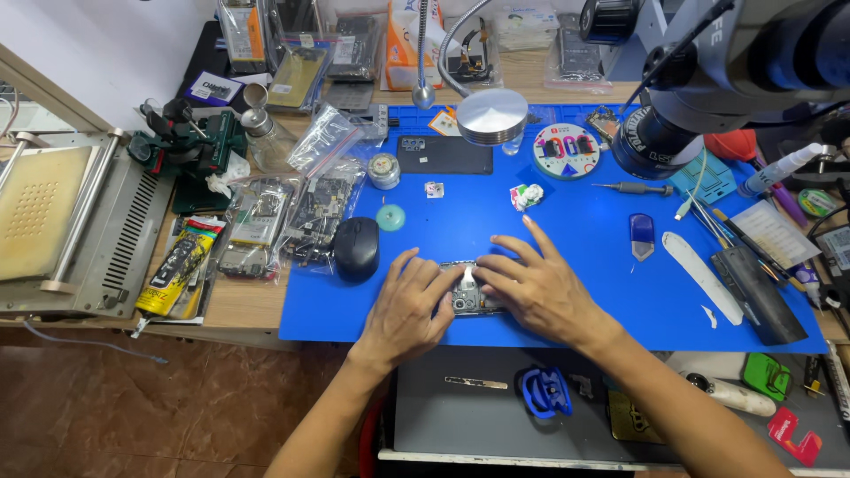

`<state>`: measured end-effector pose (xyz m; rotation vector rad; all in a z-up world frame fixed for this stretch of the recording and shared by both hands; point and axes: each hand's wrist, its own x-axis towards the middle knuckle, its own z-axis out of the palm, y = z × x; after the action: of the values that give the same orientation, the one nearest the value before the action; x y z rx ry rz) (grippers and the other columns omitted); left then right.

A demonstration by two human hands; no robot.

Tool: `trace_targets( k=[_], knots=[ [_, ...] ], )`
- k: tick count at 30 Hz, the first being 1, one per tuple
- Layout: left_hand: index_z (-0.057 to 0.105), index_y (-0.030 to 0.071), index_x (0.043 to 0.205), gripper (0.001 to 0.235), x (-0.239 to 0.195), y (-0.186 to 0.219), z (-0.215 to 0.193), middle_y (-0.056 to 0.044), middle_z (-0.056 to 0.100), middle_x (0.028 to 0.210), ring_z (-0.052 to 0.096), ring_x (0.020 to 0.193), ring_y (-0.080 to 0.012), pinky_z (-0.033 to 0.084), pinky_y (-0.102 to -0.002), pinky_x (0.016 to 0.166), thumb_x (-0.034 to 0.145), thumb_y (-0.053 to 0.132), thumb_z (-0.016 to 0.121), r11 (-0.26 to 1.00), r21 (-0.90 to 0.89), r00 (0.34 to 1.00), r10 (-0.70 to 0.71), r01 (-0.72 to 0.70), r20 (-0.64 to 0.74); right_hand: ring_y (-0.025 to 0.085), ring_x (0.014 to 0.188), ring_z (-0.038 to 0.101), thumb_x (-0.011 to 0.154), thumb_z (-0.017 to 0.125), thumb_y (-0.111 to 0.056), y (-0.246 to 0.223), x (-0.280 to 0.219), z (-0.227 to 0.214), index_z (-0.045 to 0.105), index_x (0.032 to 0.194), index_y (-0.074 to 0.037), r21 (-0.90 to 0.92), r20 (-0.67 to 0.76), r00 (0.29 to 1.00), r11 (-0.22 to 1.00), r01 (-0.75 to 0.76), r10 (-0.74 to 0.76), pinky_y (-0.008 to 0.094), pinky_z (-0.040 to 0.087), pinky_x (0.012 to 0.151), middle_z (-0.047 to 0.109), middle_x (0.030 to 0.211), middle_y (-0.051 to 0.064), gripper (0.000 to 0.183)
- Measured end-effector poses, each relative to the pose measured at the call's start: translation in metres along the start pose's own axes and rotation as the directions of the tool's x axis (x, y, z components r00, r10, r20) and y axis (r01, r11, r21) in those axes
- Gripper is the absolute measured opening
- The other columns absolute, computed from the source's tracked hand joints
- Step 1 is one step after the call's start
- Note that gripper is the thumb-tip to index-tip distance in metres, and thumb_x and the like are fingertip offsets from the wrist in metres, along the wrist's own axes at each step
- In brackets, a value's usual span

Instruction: The person works on a disassembled smartphone on a blue mat, handling the phone chassis, battery, and small internal components. They move a black box aside, pick up and place down various parts, and use their fingers to connect or adjust components within the phone.

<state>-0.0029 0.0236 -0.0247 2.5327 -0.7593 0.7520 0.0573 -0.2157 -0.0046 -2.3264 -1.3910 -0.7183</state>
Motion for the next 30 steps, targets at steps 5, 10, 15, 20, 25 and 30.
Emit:
trace_targets(
  k=[5, 10, 15, 20, 25, 30],
  knots=[
    [0.071, 0.014, 0.125, 0.036, 0.001, 0.003, -0.002, -0.004, 0.054, 0.093, 0.06, 0.095, -0.0231, 0.038, -0.053, 0.117, 0.1, 0.024, 0.047, 1.0, 0.026, 1.0, 0.005, -0.005, 0.005, 0.028, 0.13, 0.061, 0.108, 0.054, -0.034, 0.0, 0.002, -0.002, 0.072, 0.114, -0.014, -0.054, 0.019, 0.999, 0.997, 0.048, -0.047, 0.062, 0.03, 0.124, 0.072, 0.117, 0.002, 0.028],
    [0.072, 0.014, 0.125, 0.038, 0.001, 0.003, -0.003, -0.005, 0.054, 0.093, 0.058, 0.094, -0.0228, 0.037, -0.055, 0.118, 0.1, 0.025, 0.046, 0.999, 0.042, 1.0, 0.014, -0.014, 0.004, 0.027, 0.128, 0.062, 0.109, 0.054, -0.033, 0.013, 0.009, 0.006, 0.074, 0.11, -0.015, 0.056, 0.022, 1.0, 0.998, 0.01, -0.012, 0.061, 0.03, 0.124, 0.072, 0.111, 0.002, 0.026],
    [0.07, 0.015, 0.127, 0.04, -0.002, 0.003, -0.004, -0.004, 0.053, 0.094, 0.057, 0.094, -0.0225, 0.036, -0.055, 0.119, 0.102, 0.029, 0.043, 0.999, 0.043, 1.0, -0.005, 0.004, 0.023, 0.029, 0.13, 0.06, 0.107, 0.055, -0.036, 0.009, 0.005, 0.012, 0.075, 0.105, -0.018, 0.02, 0.044, 0.999, 1.0, 0.011, -0.012, 0.063, 0.032, 0.122, 0.07, 0.112, 0.002, 0.027],
    [0.07, 0.017, 0.127, 0.04, -0.003, 0.003, -0.001, -0.003, 0.053, 0.093, 0.058, 0.095, -0.0224, 0.033, -0.056, 0.121, 0.1, 0.028, 0.042, 0.999, 0.044, 0.998, -0.024, 0.021, 0.051, 0.028, 0.135, 0.059, 0.109, 0.054, -0.033, 0.005, -0.004, 0.006, 0.074, 0.116, -0.016, 0.042, 0.051, 0.998, 0.998, -0.045, 0.043, 0.059, 0.03, 0.124, 0.071, 0.119, 0.003, 0.027],
    [0.069, 0.018, 0.126, 0.039, -0.002, 0.002, -0.002, -0.003, 0.053, 0.095, 0.057, 0.095, -0.0232, 0.033, -0.057, 0.121, 0.099, 0.027, 0.043, 0.999, 0.048, 0.999, -0.021, 0.018, 0.05, 0.03, 0.134, 0.059, 0.103, 0.064, -0.025, -0.03, -0.016, -0.016, 0.072, 0.12, -0.017, 0.05, 0.001, 0.998, 0.997, -0.058, 0.058, 0.061, 0.031, 0.124, 0.071, 0.123, 0.003, 0.02],
    [0.069, 0.017, 0.124, 0.037, 0.001, 0.003, -0.001, -0.004, 0.052, 0.093, 0.057, 0.094, -0.024, 0.032, -0.057, 0.121, 0.099, 0.027, 0.043, 0.998, 0.057, 0.999, -0.01, 0.008, 0.046, 0.028, 0.134, 0.06, 0.1, 0.067, -0.024, -0.049, -0.023, -0.02, 0.073, 0.119, -0.017, -0.03, -0.015, 0.999, 0.999, -0.039, 0.038, 0.061, 0.031, 0.124, 0.071, 0.123, 0.002, 0.021]
  ],
)
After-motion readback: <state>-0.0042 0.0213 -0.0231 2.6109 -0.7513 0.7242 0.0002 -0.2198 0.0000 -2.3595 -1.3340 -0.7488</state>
